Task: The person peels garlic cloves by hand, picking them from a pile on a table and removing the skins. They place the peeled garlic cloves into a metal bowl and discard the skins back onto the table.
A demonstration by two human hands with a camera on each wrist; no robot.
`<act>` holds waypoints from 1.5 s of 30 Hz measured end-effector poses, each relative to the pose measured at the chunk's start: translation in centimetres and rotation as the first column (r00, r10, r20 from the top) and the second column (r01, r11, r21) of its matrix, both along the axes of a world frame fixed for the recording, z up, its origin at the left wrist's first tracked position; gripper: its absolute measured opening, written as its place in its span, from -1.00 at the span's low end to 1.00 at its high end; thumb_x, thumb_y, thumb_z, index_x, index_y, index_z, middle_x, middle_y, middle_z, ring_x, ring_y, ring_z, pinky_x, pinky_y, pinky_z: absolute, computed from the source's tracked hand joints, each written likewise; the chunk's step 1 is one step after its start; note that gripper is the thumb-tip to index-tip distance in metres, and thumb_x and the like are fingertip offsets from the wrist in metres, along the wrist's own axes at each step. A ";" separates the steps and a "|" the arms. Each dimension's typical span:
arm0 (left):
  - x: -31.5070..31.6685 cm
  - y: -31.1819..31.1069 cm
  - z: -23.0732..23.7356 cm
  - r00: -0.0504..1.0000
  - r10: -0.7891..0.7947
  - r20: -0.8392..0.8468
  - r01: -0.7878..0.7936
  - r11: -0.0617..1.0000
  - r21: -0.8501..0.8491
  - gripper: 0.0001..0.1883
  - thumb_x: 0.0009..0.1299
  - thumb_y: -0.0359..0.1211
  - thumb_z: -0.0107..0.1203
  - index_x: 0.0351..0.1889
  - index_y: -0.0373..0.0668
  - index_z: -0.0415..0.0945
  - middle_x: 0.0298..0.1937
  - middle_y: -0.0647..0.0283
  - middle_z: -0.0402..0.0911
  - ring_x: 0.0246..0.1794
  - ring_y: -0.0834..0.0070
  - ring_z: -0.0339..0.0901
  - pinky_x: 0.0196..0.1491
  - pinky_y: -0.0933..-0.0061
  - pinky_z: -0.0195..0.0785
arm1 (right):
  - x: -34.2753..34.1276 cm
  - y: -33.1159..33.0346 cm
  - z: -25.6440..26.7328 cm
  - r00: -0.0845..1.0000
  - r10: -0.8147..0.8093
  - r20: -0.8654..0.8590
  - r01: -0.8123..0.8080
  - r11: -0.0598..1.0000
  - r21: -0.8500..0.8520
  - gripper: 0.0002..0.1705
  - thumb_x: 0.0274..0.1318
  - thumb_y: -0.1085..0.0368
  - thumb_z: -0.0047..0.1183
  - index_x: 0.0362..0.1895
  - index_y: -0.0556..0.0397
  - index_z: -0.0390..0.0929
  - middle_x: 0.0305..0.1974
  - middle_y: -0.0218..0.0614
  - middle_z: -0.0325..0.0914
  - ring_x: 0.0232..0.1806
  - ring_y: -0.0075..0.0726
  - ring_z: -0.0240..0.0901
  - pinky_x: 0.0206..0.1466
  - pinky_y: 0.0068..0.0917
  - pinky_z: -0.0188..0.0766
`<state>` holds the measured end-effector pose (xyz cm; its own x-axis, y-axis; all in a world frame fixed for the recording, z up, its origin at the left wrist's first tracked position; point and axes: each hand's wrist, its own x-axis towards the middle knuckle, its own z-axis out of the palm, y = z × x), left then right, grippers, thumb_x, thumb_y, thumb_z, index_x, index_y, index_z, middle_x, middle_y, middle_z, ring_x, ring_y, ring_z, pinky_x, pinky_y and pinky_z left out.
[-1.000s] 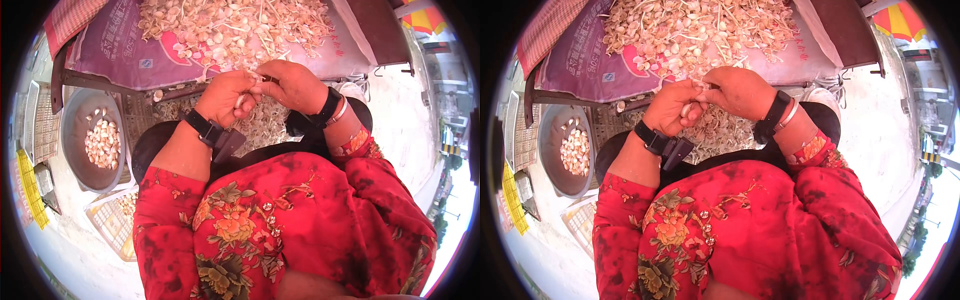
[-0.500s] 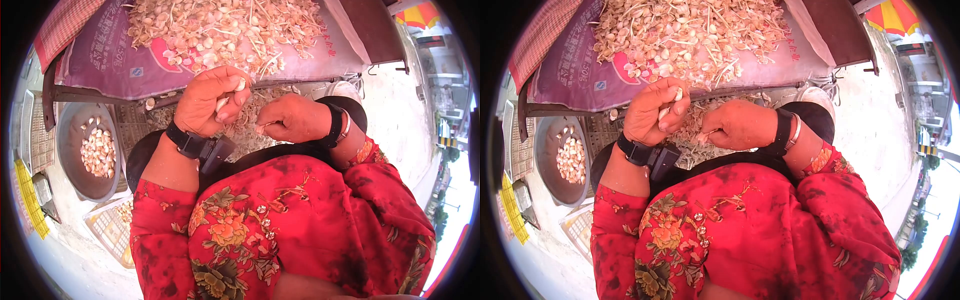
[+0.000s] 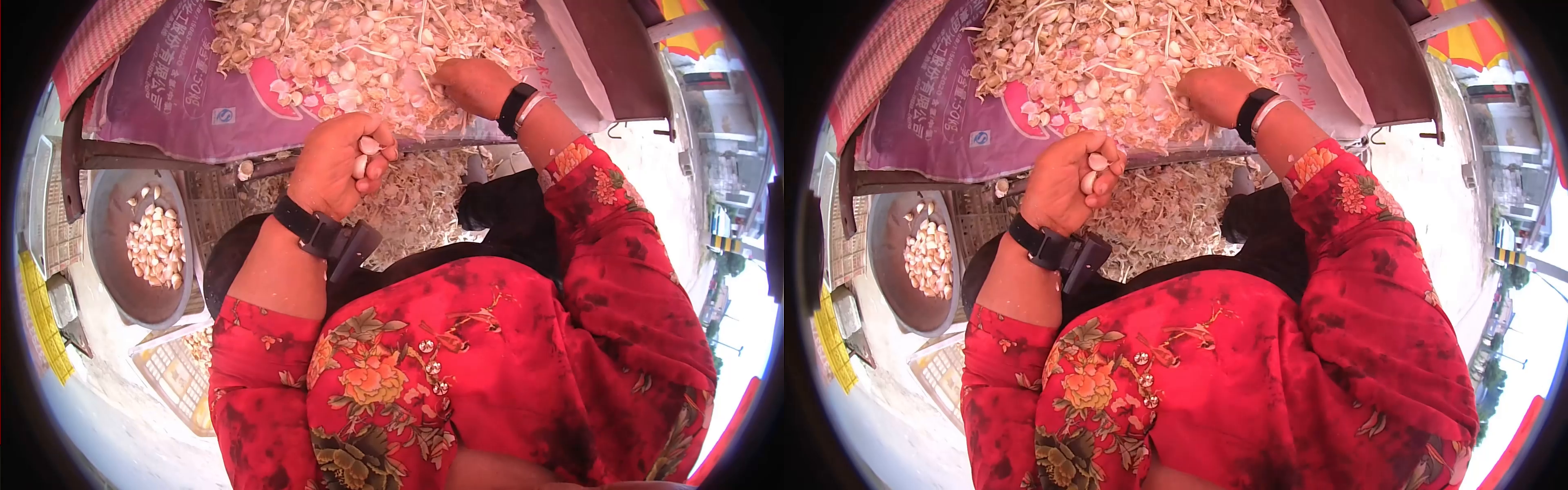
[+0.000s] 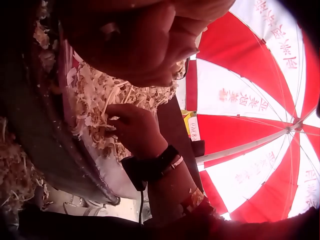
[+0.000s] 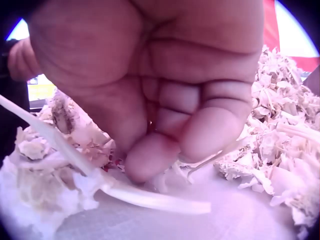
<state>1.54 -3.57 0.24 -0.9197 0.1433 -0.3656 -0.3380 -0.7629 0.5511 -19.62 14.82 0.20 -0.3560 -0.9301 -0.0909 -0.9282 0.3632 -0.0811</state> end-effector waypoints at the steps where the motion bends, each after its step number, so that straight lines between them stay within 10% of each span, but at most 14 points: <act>1: 0.0 0.0 0.1 1.000 0.006 0.007 -0.005 1.000 -0.026 -0.75 0.41 -0.29 -0.12 -0.43 -0.25 0.41 -0.45 0.21 0.49 -0.66 0.65 0.30 -0.72 0.71 0.08 | -0.1 -0.3 0.1 1.000 0.006 -0.013 -0.006 0.999 0.046 -0.73 -0.04 0.38 -0.02 -0.20 -0.03 0.58 -0.21 -0.19 0.57 -0.13 -0.01 0.51 -0.09 -0.18 0.45; 8: -0.8 0.6 0.5 0.997 0.047 0.067 -0.037 0.990 -0.139 -0.82 0.37 -0.33 -0.05 -0.38 -0.24 0.43 -0.47 0.24 0.51 -0.68 0.67 0.34 -0.75 0.71 0.08 | -0.9 0.0 -0.3 0.958 -0.205 0.201 0.234 0.963 -0.131 -0.80 0.02 0.38 0.06 -0.20 0.08 0.51 -0.36 -0.20 0.57 -0.35 -0.18 0.56 -0.29 -0.33 0.48; 11: -1.2 1.6 0.2 0.995 0.079 0.056 -0.066 0.976 -0.205 -0.86 0.37 -0.34 0.00 -0.32 -0.22 0.43 -0.47 0.26 0.51 -0.68 0.68 0.36 -0.75 0.72 0.09 | 1.8 0.1 1.5 0.568 -0.342 0.749 0.602 0.793 -0.095 -0.82 0.00 0.37 0.08 -0.24 0.11 0.50 -0.46 -0.23 0.58 -0.52 -0.37 0.55 -0.41 -0.44 0.47; 14: -1.6 2.7 0.2 0.997 0.076 0.027 -0.068 0.969 -0.237 -0.86 0.36 -0.35 0.05 -0.23 -0.20 0.41 -0.47 0.29 0.50 -0.68 0.69 0.36 -0.77 0.72 0.07 | 5.4 0.3 2.1 0.432 -0.228 0.872 0.595 0.799 -0.086 -0.80 0.02 0.36 0.09 -0.23 0.14 0.49 -0.49 -0.33 0.58 -0.53 -0.51 0.53 -0.43 -0.53 0.46; 21: -1.2 3.4 0.0 0.994 -0.103 0.040 0.111 0.940 -0.323 -0.82 0.31 -0.44 0.10 -0.16 -0.20 0.38 -0.48 0.29 0.47 -0.71 0.71 0.33 -0.79 0.74 0.00 | 11.5 1.1 2.7 0.714 -0.142 0.686 0.422 0.868 -0.261 -0.70 -0.02 0.46 0.02 -0.12 0.11 0.41 -0.48 -0.19 0.59 -0.48 -0.29 0.57 -0.41 -0.38 0.47; 33: 1.2 2.1 1.6 0.941 -0.317 -0.120 0.328 0.941 0.086 -0.87 0.26 -0.54 0.04 -0.24 -0.33 0.44 -0.51 0.14 0.52 -0.82 0.68 0.23 -0.77 0.70 0.03 | 11.9 3.0 6.8 -0.103 0.046 0.994 0.302 0.953 -0.013 -0.78 0.12 0.57 0.00 -0.12 0.18 0.37 -0.39 -0.25 0.56 -0.55 -0.47 0.52 -0.47 -0.59 0.43; 37: 1.5 1.4 1.4 0.934 -0.321 -0.158 0.344 0.928 0.145 -0.87 0.29 -0.51 0.01 -0.22 -0.35 0.44 -0.49 0.12 0.52 -0.82 0.65 0.22 -0.77 0.70 0.04 | 11.0 3.3 7.5 -0.079 -0.054 0.995 0.313 0.947 0.076 -0.84 0.08 0.41 0.11 -0.22 0.18 0.52 -0.35 -0.22 0.60 -0.47 -0.30 0.57 -0.39 -0.46 0.47; 40: 1.5 1.1 1.9 0.966 -0.219 -0.138 0.240 0.958 0.158 -0.87 0.32 -0.48 -0.01 -0.23 -0.36 0.44 -0.46 0.10 0.53 -0.78 0.62 0.30 -0.76 0.70 0.08 | 8.9 2.7 6.5 0.788 0.164 0.593 -0.155 0.986 -0.067 -0.87 0.02 0.37 0.12 -0.29 0.10 0.59 -0.34 -0.21 0.60 -0.35 -0.14 0.56 -0.26 -0.34 0.47; 41: 1.5 1.1 2.1 0.973 -0.197 -0.122 0.215 0.963 0.163 -0.86 0.34 -0.46 -0.02 -0.23 -0.36 0.44 -0.45 0.10 0.54 -0.76 0.62 0.32 -0.76 0.70 0.09 | 8.9 2.6 6.3 0.938 0.030 0.345 -0.044 0.998 0.034 -0.87 -0.03 0.32 0.11 -0.35 0.04 0.63 -0.33 -0.19 0.59 -0.25 -0.04 0.52 -0.15 -0.25 0.44; 45: 1.4 0.6 1.9 0.983 -0.159 -0.092 0.168 0.980 0.103 -0.84 0.38 -0.43 -0.05 -0.22 -0.36 0.44 -0.42 0.10 0.55 -0.69 0.60 0.42 -0.76 0.71 0.14 | 6.0 0.5 3.2 0.964 -0.040 0.264 0.114 0.956 -0.269 -0.84 -0.02 0.33 0.06 -0.33 0.06 0.62 -0.36 -0.16 0.58 -0.26 -0.03 0.52 -0.16 -0.21 0.44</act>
<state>2.91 -2.95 2.15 -0.9068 0.3292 -0.2632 -0.4200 -0.7582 0.4987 -13.66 15.36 3.43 -0.4268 -0.9015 0.0719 -0.8338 0.3615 -0.4173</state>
